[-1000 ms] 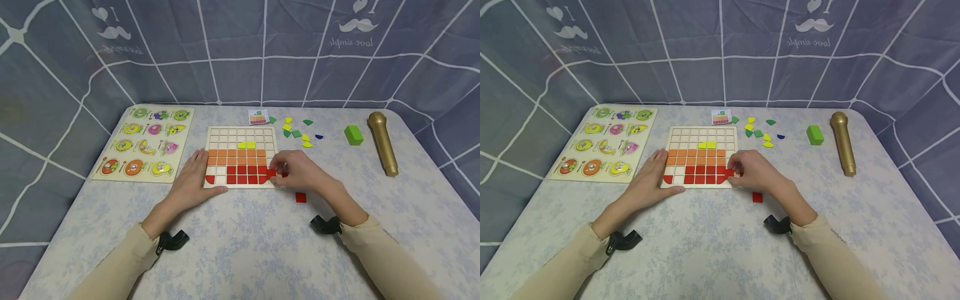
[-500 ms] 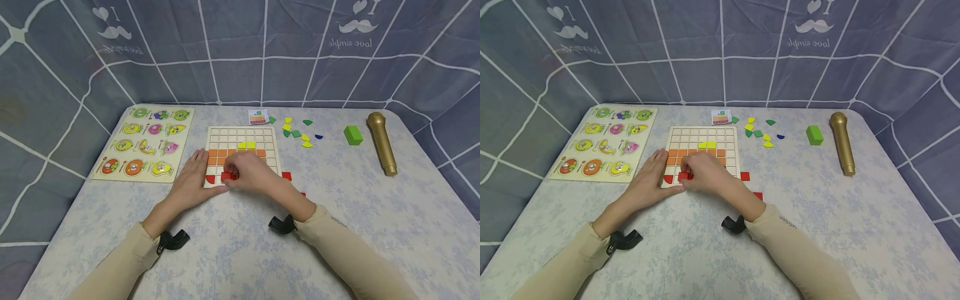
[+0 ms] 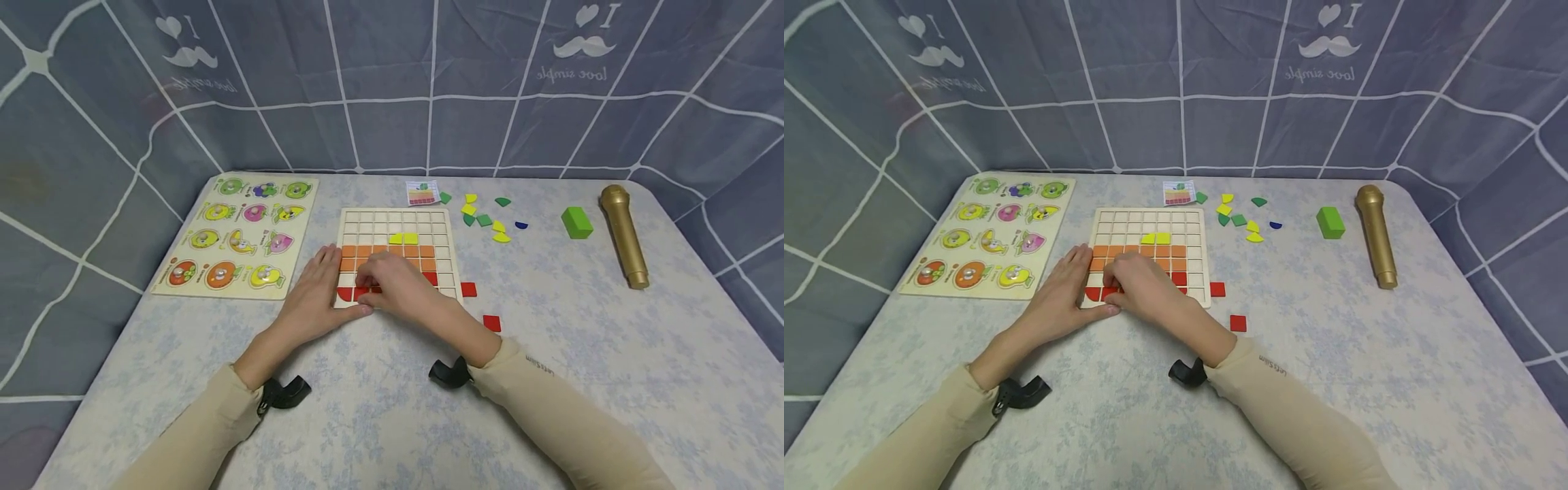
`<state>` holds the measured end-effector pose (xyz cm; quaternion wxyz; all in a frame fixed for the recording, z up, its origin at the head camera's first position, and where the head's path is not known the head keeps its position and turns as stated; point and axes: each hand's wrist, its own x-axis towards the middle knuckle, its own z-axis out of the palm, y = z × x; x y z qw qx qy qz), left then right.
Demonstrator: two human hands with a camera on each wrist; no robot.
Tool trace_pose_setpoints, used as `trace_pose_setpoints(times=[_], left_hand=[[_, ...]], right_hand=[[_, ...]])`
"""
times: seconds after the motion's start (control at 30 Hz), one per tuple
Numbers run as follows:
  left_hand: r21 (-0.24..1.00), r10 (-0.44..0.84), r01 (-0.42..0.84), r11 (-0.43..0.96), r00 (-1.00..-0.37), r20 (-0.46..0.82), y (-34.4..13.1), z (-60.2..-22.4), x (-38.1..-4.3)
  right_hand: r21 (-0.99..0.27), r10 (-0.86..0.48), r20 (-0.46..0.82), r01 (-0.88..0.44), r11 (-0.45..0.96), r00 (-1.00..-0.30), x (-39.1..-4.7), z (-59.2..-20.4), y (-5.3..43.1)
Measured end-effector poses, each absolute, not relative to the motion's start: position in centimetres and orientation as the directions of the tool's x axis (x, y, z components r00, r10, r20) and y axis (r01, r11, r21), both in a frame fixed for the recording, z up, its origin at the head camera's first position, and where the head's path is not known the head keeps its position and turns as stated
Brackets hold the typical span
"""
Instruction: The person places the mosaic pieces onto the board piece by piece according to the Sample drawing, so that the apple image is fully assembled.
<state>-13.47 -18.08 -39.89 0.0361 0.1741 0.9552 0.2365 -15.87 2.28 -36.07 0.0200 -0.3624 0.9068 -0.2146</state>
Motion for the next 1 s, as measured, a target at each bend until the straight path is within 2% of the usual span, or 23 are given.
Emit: trace_pose_setpoints(times=[0.3,0.57,0.8,1.0], left_hand=[[0.462,0.346,0.314,0.829,-0.938,0.017,-17.8,-39.9,-13.5],[0.478,0.338,0.305,0.824,-0.941,0.018,-17.6,-40.0,-13.5],[0.47,0.352,0.317,0.824,-0.936,0.013,-17.6,-40.1,-13.5],[0.462,0.344,0.31,0.831,-0.939,0.011,-17.6,-40.0,-13.6]], right_hand=[[-0.417,-0.65,0.111,-0.629,0.656,-0.752,-14.9,-35.6,4.3],[-0.474,-0.587,0.115,-0.563,0.676,-0.802,-14.8,-34.7,10.8],[-0.497,-0.45,0.015,-0.397,0.772,-0.893,-14.5,-34.5,16.3],[-0.469,-0.428,-0.084,-0.343,0.814,-0.9,-15.0,-35.1,17.6]])
